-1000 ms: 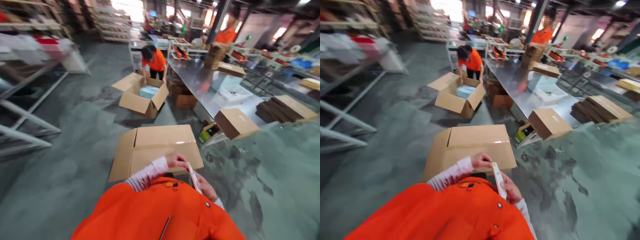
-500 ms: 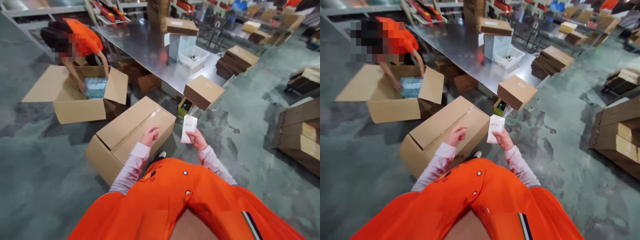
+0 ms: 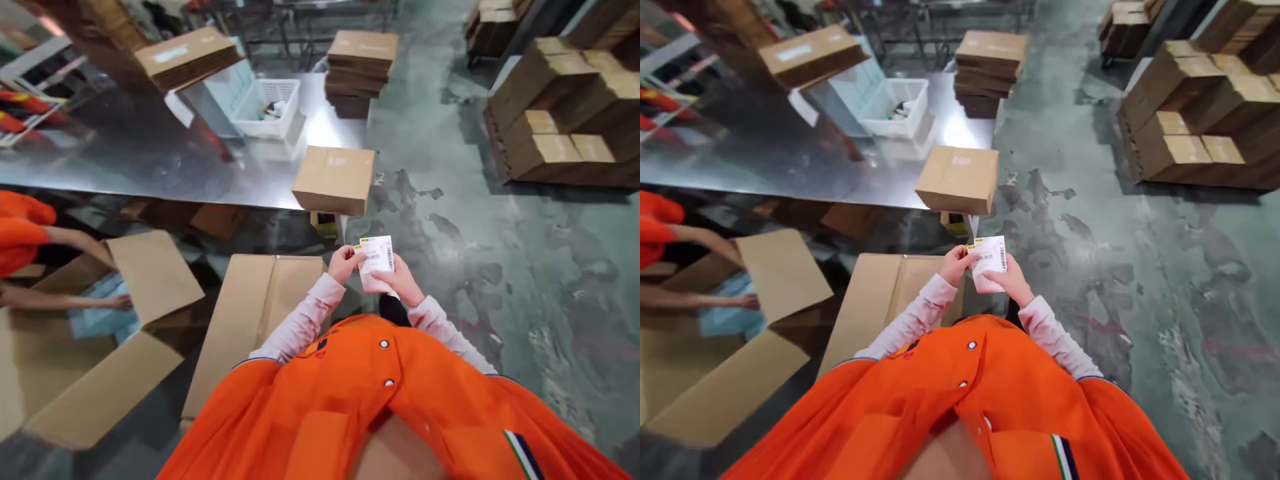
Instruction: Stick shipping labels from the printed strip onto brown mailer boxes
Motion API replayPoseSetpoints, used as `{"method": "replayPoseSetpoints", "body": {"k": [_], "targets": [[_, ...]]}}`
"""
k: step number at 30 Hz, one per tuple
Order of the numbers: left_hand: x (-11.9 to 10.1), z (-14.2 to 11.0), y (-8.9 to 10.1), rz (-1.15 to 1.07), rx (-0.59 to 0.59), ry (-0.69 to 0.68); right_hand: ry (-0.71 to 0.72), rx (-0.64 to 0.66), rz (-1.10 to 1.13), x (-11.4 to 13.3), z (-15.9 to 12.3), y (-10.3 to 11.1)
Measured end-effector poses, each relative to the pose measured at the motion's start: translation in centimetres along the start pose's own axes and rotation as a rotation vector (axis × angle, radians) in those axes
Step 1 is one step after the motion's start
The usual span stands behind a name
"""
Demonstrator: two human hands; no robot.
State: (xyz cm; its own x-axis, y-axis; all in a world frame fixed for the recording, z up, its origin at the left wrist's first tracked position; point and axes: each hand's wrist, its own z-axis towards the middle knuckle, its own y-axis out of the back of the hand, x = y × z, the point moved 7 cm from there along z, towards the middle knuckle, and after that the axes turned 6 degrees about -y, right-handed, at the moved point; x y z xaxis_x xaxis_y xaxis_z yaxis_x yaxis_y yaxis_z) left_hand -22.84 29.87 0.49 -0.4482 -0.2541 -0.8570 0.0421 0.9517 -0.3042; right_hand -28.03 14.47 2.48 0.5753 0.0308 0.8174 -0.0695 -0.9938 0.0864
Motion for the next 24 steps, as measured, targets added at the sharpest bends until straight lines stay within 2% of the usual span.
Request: {"method": "replayPoseSetpoints", "body": {"k": [4, 7, 9, 11, 14, 17, 19, 21, 23, 24], "targets": [[2.0, 7.3, -9.1, 0.059, 0.182, -0.010, 0.023, -0.135, 0.080, 0.4, 3.8, 8.6], [3.4, 13.0, -16.3, 0.109, 0.306, 0.020, -0.017, -0.196, 0.154, 0.8, 7.1, 15.8], [4.0, 16.8, -19.8, 0.130, 0.330, 0.102, -0.094, -0.216, 0.211, 1.3, 9.5, 20.7], [3.5, 20.3, -21.7, 0.179, 0.308, 0.148, -0.175, -0.239, 0.259, 2.3, 12.0, 25.5], [1.1, 24.3, -21.8, 0.367, 0.281, 0.053, -0.263, -0.230, 0.270, 4.6, 16.2, 31.3], [-1.8, 26.5, -20.0, 0.544, 0.240, -0.095, -0.286, -0.172, 0.214, 7.3, 21.3, 34.0], [-3.5, 27.6, -18.2, 0.596, 0.153, -0.167, -0.299, -0.123, 0.178, 8.6, 24.8, 33.9], [-4.6, 29.2, -16.6, 0.600, 0.088, -0.188, -0.318, -0.066, 0.161, 9.6, 28.2, 32.6], [-5.3, 31.8, -14.8, 0.520, 0.039, -0.103, -0.333, 0.003, 0.169, 10.4, 31.3, 30.6], [-5.9, 33.6, -13.4, 0.434, -0.022, -0.048, -0.339, 0.041, 0.182, 10.8, 32.8, 29.5]]}}
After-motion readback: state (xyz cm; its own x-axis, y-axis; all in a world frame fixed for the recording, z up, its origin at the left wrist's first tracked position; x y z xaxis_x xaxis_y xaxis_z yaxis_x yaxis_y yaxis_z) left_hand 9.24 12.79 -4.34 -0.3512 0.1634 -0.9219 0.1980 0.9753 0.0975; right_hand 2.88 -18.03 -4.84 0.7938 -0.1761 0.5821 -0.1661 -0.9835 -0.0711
